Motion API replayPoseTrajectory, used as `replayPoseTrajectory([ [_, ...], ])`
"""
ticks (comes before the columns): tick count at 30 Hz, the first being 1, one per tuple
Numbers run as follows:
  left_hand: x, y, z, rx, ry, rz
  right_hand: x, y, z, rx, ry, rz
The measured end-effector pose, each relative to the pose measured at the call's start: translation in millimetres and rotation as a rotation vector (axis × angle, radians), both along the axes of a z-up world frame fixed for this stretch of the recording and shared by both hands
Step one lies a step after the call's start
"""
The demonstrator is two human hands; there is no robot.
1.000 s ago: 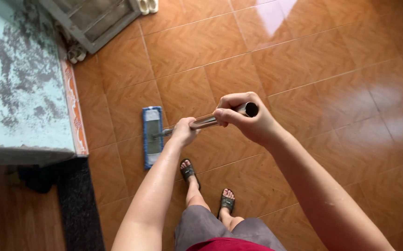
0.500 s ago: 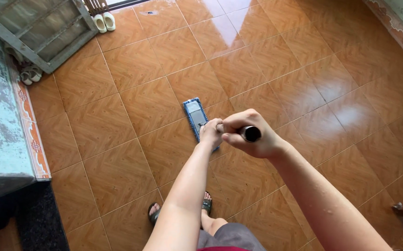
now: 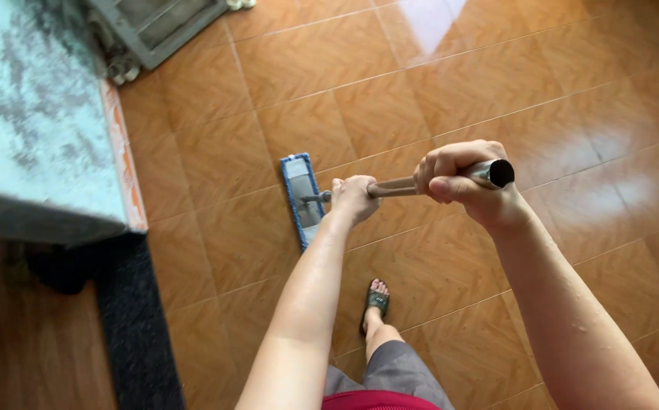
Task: Mopping the tiled floor of a room near an entrance and window.
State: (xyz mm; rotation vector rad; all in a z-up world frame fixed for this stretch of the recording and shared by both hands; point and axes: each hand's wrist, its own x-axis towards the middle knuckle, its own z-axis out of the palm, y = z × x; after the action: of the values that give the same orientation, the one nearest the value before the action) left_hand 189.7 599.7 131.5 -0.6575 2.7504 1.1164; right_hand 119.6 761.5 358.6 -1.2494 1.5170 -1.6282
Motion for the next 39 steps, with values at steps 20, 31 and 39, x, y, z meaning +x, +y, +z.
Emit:
replayPoseTrajectory([
  [20,284,-161,-75,-0.11,-0.079,0.453,185,-166,-73,-0.051,-0.051,0.374],
  [31,174,-68,-12,0.054,0.006,0.336,98,-85,2,0.055,-0.085,0.298],
  [39,57,24,-2,0.412,0.044,0.115,51,-17,56,0.397,0.256,0.219],
])
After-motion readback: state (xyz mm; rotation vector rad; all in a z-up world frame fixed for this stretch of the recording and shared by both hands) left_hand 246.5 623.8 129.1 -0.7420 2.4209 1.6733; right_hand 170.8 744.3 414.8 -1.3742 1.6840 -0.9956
